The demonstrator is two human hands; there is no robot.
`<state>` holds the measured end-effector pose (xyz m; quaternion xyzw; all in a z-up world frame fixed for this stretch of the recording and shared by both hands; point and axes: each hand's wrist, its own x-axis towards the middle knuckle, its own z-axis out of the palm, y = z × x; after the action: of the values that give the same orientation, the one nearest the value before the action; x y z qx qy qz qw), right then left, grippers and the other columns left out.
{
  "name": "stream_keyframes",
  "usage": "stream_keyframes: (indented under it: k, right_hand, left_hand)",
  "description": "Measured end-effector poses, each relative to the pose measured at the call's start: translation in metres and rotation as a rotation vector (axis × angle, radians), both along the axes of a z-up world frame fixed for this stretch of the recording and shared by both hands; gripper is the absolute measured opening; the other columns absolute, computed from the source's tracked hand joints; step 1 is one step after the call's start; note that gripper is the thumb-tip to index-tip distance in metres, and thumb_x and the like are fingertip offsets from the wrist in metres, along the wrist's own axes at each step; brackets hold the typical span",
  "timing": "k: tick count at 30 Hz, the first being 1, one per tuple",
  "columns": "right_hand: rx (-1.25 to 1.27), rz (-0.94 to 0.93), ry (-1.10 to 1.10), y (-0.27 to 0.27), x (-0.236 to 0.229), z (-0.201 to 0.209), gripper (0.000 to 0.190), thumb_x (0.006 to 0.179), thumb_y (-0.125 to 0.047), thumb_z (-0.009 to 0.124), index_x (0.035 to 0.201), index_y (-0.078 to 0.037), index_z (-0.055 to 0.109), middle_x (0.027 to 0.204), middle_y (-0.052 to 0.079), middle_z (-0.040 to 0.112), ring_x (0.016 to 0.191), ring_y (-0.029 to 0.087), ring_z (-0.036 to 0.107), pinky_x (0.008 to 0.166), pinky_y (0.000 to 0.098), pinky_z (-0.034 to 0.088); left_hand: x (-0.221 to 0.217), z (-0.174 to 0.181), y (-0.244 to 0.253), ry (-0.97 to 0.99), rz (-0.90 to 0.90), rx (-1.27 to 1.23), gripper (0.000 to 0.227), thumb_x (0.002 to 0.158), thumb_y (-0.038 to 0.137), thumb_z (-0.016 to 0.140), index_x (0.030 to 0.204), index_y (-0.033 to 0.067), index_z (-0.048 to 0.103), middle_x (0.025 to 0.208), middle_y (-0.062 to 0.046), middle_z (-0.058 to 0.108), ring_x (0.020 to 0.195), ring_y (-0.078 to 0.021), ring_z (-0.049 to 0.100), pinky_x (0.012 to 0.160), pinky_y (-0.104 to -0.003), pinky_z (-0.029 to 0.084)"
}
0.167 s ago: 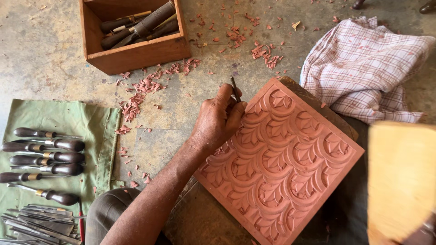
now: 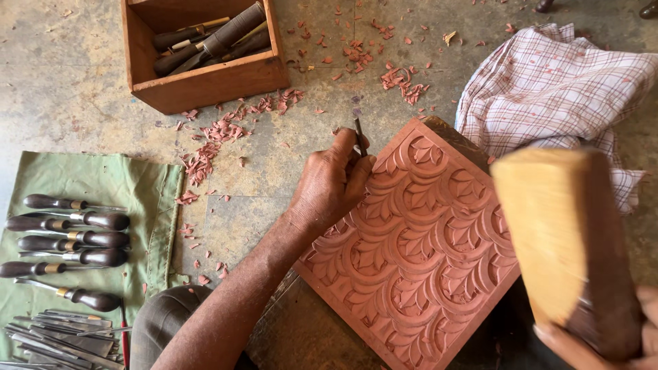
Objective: The person carves a decorative floral pattern into a reddish wooden block using various chisels and gouges while sitting on the floor. They handle different carving tools one at a time to detail the surface and remove wood shavings.
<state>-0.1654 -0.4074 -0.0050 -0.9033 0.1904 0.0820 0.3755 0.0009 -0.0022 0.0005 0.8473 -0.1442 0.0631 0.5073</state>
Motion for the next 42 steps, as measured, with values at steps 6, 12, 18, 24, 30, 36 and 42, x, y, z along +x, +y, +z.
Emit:
stream_keyframes:
  k: [6, 12, 18, 24, 30, 36, 42]
  right_hand:
    - [-0.125, 0.436, -0.603, 0.078, 0.042, 0.059, 0.082, 0.062, -0.014, 0.086, 0.135, 0.008, 0.054, 0.118, 0.021, 0.067, 0.101, 0.023, 0.071, 0.086, 0.0352, 0.06]
    - [-0.382, 0.512, -0.737, 0.108, 0.084, 0.091, 0.08, 0.071, -0.007, 0.087, 0.144, 0.003, 0.056, 0.109, 0.024, 0.065, 0.087, 0.024, 0.067, 0.072, 0.0376, 0.058]
    - [-0.795, 0.469, -0.843, 0.142, 0.106, 0.092, 0.073, 0.071, -0.019, 0.093, 0.138, -0.008, 0.066, 0.11, 0.016, 0.07, 0.096, 0.029, 0.067, 0.072, 0.0409, 0.059]
    - [-0.674, 0.45, -0.898, 0.139, 0.108, 0.089, 0.078, 0.083, -0.018, 0.093, 0.152, -0.013, 0.057, 0.119, 0.011, 0.072, 0.101, 0.025, 0.068, 0.082, 0.0403, 0.06]
    - [-0.808, 0.439, -0.803, 0.127, 0.096, 0.082, 0.087, 0.065, -0.022, 0.094, 0.144, -0.01, 0.06, 0.122, 0.016, 0.075, 0.093, 0.03, 0.07, 0.073, 0.041, 0.059]
    - [-0.289, 0.285, -0.646, 0.087, 0.068, 0.07, 0.066, 0.085, -0.018, 0.084, 0.146, -0.01, 0.06, 0.117, 0.009, 0.073, 0.09, 0.016, 0.071, 0.075, 0.0345, 0.061]
    - [0.225, 0.13, -0.337, 0.054, 0.035, 0.04, 0.059, 0.083, -0.017, 0.075, 0.139, -0.007, 0.059, 0.119, 0.01, 0.068, 0.099, 0.019, 0.067, 0.082, 0.0338, 0.055]
  left_hand:
    - [-0.001, -0.001, 0.001, 0.013, -0.031, 0.032, 0.019, 0.098, 0.012, 0.066, 0.109, 0.0021, 0.054, 0.081, -0.015, 0.075, 0.076, -0.0289, 0.079, 0.061, -0.039, 0.06]
    - [-0.005, 0.002, -0.003, 0.026, -0.037, 0.148, 0.015, 0.1, 0.016, 0.061, 0.11, 0.0065, 0.055, 0.074, -0.015, 0.072, 0.066, -0.0325, 0.075, 0.059, -0.044, 0.058]
    - [-0.007, -0.001, -0.008, -0.188, -0.071, 0.233, 0.014, 0.102, 0.016, 0.061, 0.109, 0.007, 0.053, 0.082, -0.017, 0.068, 0.073, -0.0416, 0.069, 0.06, -0.051, 0.053]
    - [-0.004, -0.004, -0.01, -0.207, -0.093, 0.299, 0.017, 0.101, 0.017, 0.061, 0.113, 0.0069, 0.054, 0.082, -0.017, 0.069, 0.071, -0.0407, 0.069, 0.06, -0.051, 0.054]
    - [-0.001, 0.003, -0.014, -0.227, -0.131, 0.381, 0.027, 0.099, 0.016, 0.059, 0.124, 0.0063, 0.055, 0.076, -0.016, 0.068, 0.065, -0.0388, 0.068, 0.057, -0.05, 0.055]
    - [0.001, 0.018, -0.009, 0.348, -0.413, -0.258, 0.017, 0.105, 0.011, 0.064, 0.113, 0.0006, 0.054, 0.091, -0.017, 0.079, 0.092, -0.0245, 0.082, 0.081, -0.035, 0.069]
    - [-0.01, 0.043, 0.054, 0.057, -0.041, -0.443, 0.019, 0.104, 0.007, 0.064, 0.119, -0.0013, 0.055, 0.104, -0.023, 0.077, 0.094, -0.0259, 0.081, 0.083, -0.038, 0.065]
